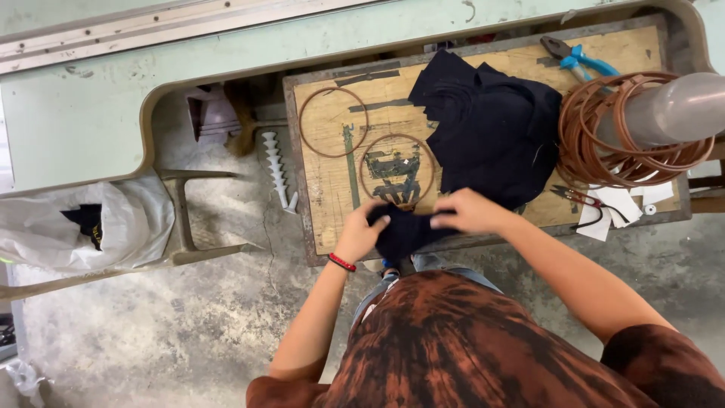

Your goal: Fitting fabric pieces onto circular embroidery hoops at a workbench

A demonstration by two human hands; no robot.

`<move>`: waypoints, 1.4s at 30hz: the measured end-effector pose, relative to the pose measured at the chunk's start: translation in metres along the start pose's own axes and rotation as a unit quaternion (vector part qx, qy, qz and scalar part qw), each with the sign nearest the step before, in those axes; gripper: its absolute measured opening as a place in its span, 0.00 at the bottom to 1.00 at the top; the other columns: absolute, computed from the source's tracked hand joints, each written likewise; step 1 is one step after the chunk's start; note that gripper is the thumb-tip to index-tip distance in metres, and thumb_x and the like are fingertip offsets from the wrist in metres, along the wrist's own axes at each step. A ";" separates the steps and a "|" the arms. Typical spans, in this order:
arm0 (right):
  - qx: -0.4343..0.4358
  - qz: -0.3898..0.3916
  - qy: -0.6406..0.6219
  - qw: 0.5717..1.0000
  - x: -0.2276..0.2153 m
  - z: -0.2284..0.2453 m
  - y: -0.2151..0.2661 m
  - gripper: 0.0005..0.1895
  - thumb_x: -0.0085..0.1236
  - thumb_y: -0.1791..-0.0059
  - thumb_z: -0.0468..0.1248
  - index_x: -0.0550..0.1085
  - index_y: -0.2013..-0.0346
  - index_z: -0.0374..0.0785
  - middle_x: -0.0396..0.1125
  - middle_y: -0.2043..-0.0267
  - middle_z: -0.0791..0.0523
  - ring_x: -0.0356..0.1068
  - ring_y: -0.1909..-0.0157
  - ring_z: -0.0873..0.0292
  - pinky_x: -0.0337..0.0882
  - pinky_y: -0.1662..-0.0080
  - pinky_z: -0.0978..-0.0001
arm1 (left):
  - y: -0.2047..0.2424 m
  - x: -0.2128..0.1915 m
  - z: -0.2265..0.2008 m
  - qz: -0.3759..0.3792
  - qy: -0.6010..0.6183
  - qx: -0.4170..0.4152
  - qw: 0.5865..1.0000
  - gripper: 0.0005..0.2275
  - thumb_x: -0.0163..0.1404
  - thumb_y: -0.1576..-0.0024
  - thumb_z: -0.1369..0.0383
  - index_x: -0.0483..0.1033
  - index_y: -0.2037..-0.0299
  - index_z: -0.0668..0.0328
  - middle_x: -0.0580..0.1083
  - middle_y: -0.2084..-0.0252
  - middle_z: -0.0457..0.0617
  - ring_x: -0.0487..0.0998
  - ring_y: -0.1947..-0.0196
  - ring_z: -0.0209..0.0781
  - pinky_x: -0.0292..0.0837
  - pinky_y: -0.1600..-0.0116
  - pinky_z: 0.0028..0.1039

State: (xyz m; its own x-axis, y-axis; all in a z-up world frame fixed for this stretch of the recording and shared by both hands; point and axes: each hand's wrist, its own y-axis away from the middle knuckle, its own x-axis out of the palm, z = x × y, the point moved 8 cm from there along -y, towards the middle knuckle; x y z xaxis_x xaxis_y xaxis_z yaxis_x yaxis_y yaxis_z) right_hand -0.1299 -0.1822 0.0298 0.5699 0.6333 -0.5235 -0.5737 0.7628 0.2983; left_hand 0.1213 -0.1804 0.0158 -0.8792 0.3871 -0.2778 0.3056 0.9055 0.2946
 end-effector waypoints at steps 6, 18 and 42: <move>0.064 -0.008 0.306 0.950 -0.022 -0.030 -0.113 0.13 0.64 0.50 0.60 0.85 0.55 0.66 0.76 0.58 0.60 0.75 0.45 0.51 0.76 0.45 0.52 | 0.026 -0.021 -0.084 -0.240 -0.288 0.165 0.912 0.31 0.56 0.41 0.75 0.63 0.25 0.69 0.62 0.27 0.66 0.59 0.23 0.69 0.48 0.20 0.55; 0.128 0.034 0.302 0.944 -0.035 -0.055 -0.151 0.18 0.69 0.54 0.59 0.86 0.52 0.61 0.79 0.52 0.64 0.79 0.44 0.53 0.79 0.46 0.54 | -0.017 0.060 0.007 -0.006 -0.509 0.175 0.843 0.41 0.47 0.35 0.43 0.48 0.17 0.55 0.49 0.14 0.51 0.44 0.15 0.50 0.32 0.16 0.56; 0.151 0.021 0.198 0.968 0.014 0.016 -0.104 0.38 0.77 0.58 0.48 0.63 0.43 0.43 0.60 0.39 0.49 0.63 0.31 0.36 0.70 0.35 0.44 | -0.074 0.034 0.046 -0.038 -0.342 0.044 0.938 0.11 0.63 0.43 0.59 0.85 0.50 0.33 0.78 0.36 0.21 0.68 0.25 0.30 0.30 0.16 0.59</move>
State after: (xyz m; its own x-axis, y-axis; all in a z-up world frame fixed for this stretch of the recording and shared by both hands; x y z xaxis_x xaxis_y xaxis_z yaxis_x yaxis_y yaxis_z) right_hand -0.0526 -0.2504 0.0042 0.2453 0.6099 -0.7536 -0.3585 0.7793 0.5140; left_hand 0.0851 -0.2260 -0.0573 -0.4690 0.3142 -0.8254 0.3071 0.9343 0.1811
